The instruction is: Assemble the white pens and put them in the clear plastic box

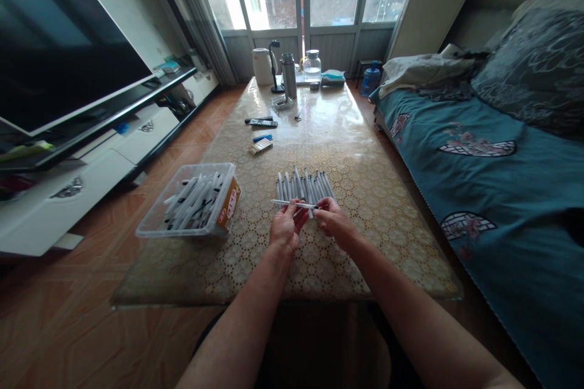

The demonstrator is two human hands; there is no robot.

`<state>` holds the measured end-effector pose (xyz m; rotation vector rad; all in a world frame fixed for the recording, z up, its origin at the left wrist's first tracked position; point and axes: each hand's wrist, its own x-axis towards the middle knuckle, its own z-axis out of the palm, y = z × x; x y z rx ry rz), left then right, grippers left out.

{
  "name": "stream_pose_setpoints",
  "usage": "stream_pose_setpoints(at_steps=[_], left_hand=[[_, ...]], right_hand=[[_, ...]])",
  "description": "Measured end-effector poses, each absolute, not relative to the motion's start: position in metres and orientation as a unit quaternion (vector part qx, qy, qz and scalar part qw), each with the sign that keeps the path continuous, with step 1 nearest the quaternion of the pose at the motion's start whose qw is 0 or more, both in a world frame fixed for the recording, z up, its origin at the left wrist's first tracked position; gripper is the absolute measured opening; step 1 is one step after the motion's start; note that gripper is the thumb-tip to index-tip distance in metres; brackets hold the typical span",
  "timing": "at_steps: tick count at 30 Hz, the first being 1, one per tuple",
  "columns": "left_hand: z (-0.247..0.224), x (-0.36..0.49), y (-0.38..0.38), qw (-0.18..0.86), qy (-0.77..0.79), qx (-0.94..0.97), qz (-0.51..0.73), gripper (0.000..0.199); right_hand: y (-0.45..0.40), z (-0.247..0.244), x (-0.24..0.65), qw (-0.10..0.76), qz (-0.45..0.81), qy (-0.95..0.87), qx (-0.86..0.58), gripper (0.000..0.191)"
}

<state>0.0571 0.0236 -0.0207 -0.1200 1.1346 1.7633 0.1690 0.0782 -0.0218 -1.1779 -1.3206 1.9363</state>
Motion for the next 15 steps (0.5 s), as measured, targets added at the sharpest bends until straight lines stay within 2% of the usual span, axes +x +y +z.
stream_pose_setpoints(at_steps=[3, 7, 11, 15], left_hand=[[-0.020, 0.056, 0.023, 0.498, 0.466, -0.051, 0.730, 0.004], [-0.019, 0.056, 0.023, 0.494, 0.468, -0.057, 0.730, 0.004], [-0.019, 0.054, 0.023, 0.489, 0.466, -0.057, 0.735, 0.003], [-0.018, 0.053, 0.022, 0.489, 0.468, -0.054, 0.734, 0.005]], right_hand=[[0.081, -0.021, 0.169, 0.242, 0.725, -0.478, -0.433, 0.024], [0.084, -0.027, 0.168, 0.218, 0.693, -0.533, -0.433, 0.039], [0.082, -0.023, 0.166, 0.219, 0.720, -0.509, -0.418, 0.022], [0.081, -0.016, 0.165, 0.216, 0.752, -0.457, -0.424, 0.022]])
